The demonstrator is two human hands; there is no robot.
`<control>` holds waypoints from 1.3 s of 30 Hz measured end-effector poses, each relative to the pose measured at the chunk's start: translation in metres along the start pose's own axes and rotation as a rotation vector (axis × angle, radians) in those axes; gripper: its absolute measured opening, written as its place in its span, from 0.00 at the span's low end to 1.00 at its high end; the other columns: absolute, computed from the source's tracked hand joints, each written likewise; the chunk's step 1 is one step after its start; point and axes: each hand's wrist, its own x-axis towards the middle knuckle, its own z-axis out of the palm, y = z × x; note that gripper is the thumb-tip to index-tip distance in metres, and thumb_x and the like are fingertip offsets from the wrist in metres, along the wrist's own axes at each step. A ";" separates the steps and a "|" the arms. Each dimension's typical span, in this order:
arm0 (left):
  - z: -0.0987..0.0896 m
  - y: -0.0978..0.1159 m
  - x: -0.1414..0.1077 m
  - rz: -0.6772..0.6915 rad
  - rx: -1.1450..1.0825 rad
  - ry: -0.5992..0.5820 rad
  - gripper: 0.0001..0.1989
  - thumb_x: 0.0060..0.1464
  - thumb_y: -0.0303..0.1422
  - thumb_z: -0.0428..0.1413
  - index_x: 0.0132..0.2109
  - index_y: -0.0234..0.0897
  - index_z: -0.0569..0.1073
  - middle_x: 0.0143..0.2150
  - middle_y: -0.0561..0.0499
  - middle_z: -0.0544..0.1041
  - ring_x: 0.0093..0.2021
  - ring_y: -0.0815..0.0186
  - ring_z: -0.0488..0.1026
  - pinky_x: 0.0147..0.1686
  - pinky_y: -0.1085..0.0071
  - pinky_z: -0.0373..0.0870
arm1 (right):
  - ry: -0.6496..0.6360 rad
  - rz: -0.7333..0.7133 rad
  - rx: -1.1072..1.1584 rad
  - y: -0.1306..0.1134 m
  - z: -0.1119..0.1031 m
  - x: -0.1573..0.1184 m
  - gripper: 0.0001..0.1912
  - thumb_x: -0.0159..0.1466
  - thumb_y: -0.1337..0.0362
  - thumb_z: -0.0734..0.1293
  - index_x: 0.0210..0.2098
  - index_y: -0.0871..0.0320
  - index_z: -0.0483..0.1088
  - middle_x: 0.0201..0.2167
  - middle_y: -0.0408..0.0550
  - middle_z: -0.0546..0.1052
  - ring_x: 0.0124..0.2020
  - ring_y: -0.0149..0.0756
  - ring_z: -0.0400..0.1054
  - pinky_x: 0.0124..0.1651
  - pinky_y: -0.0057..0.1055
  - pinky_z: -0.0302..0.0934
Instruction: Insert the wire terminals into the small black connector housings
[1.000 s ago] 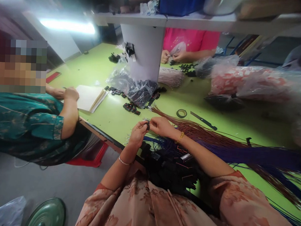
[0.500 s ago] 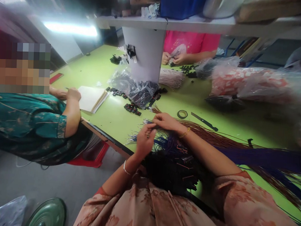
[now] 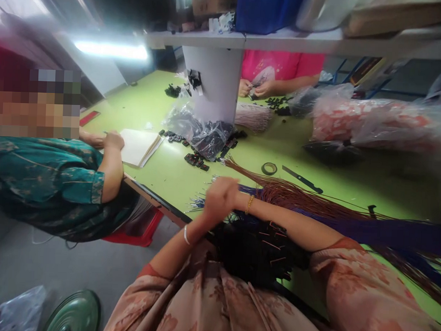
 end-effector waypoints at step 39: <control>-0.081 -0.042 0.037 -0.369 -0.549 -0.089 0.19 0.44 0.22 0.63 0.46 0.35 0.75 0.38 0.50 0.75 0.37 0.73 0.73 0.39 0.79 0.70 | 0.458 -0.085 0.693 0.025 0.005 0.000 0.08 0.56 0.65 0.61 0.22 0.59 0.64 0.18 0.39 0.65 0.22 0.26 0.55 0.26 0.25 0.46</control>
